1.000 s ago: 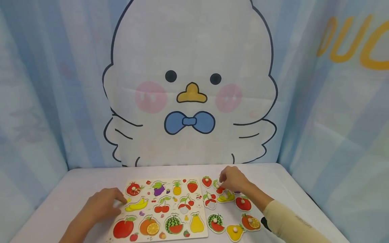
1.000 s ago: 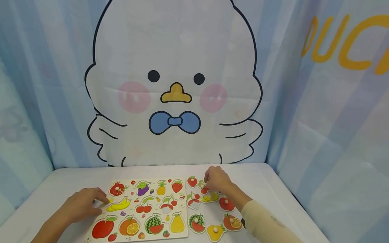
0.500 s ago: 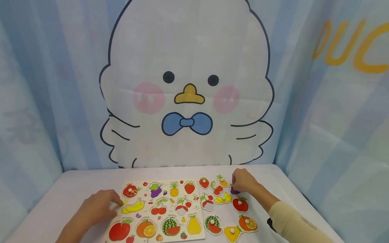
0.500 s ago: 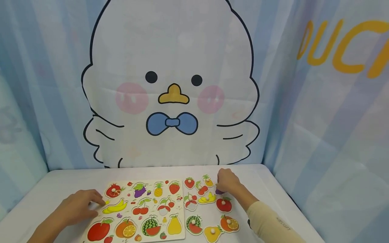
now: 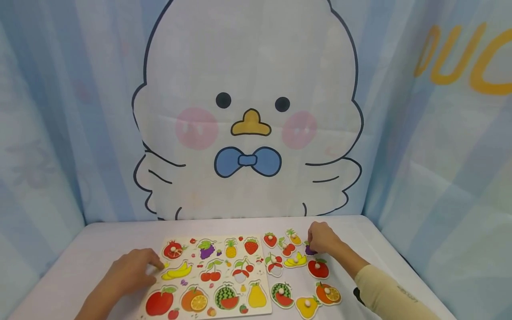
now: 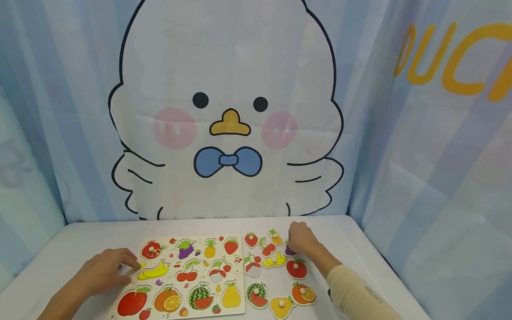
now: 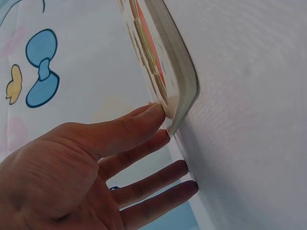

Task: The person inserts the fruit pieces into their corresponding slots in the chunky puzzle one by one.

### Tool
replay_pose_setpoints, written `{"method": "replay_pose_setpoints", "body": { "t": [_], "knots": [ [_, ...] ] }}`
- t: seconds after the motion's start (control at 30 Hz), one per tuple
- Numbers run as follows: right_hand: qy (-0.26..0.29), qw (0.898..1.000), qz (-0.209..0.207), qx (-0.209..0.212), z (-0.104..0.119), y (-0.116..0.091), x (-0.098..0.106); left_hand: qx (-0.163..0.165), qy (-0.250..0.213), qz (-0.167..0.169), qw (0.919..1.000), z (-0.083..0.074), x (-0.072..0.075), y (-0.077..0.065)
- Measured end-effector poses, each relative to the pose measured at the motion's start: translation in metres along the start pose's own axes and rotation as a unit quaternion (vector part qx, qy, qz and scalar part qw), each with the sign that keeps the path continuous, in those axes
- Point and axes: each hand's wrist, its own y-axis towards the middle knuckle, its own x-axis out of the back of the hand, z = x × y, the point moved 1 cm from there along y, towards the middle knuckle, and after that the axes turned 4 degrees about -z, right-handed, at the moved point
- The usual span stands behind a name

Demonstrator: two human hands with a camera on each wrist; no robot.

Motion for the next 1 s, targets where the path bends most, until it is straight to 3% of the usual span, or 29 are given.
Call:
{"method": "replay_pose_setpoints", "body": {
  "t": [0.5, 1.0],
  "knots": [
    [0.020, 1.000, -0.022, 0.003, 0.003, -0.001, 0.007, -0.007, 0.005, -0.005, 0.9999, 0.002, 0.001, -0.003],
    [0.043, 0.996, -0.024, 0.074, 0.031, -0.004, 0.004, -0.001, 0.004, -0.006, 1.0000, 0.000, -0.001, -0.001]
  ]
}}
